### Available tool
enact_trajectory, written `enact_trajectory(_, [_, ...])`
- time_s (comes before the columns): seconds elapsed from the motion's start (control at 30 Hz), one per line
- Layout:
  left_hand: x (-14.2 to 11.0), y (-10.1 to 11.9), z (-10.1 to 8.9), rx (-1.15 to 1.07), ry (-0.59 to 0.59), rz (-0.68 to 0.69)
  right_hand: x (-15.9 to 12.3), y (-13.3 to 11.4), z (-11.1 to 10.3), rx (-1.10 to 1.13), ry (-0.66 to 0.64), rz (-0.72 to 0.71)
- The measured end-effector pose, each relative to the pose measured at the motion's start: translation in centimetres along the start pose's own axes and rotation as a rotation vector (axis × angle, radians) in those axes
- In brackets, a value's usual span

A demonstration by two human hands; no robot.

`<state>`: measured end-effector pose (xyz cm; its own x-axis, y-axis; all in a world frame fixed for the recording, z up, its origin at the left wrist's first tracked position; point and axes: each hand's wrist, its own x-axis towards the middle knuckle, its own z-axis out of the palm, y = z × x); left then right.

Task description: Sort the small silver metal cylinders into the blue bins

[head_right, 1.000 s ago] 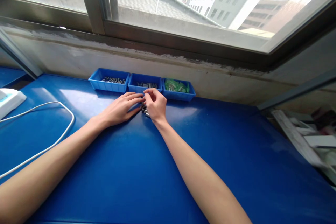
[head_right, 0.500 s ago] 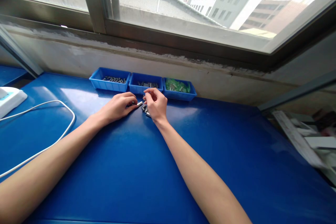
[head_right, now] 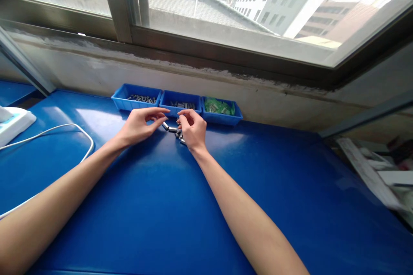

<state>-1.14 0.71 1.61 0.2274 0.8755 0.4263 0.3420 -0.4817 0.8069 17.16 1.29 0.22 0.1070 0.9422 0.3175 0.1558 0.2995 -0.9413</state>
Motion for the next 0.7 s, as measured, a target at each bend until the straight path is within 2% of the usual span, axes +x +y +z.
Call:
enact_trajectory(0.1, [0.3, 0.4, -0.3, -0.285, 0.065, -0.157, 0.0, 0.1, 0.0, -0.005, 0.0, -0.007])
enact_trajectory(0.23, [0.4, 0.2, -0.3, -0.474, 0.093, -0.23, 0.0, 0.1, -0.1, -0.004, 0.001, -0.007])
enact_trajectory(0.43, [0.4, -0.1, -0.5, -0.412, 0.181, -0.243, 0.0, 0.1, -0.1, 0.008, -0.004, -0.014])
enact_trajectory(0.57, [0.7, -0.3, -1.1, -0.388, 0.33, -0.225, 0.0, 0.1, -0.1, 0.01, -0.003, -0.016])
enact_trajectory(0.7, [1.3, -0.9, -1.6, -0.466, 0.502, -0.207, 0.0, 0.2, -0.1, 0.009, -0.009, -0.014])
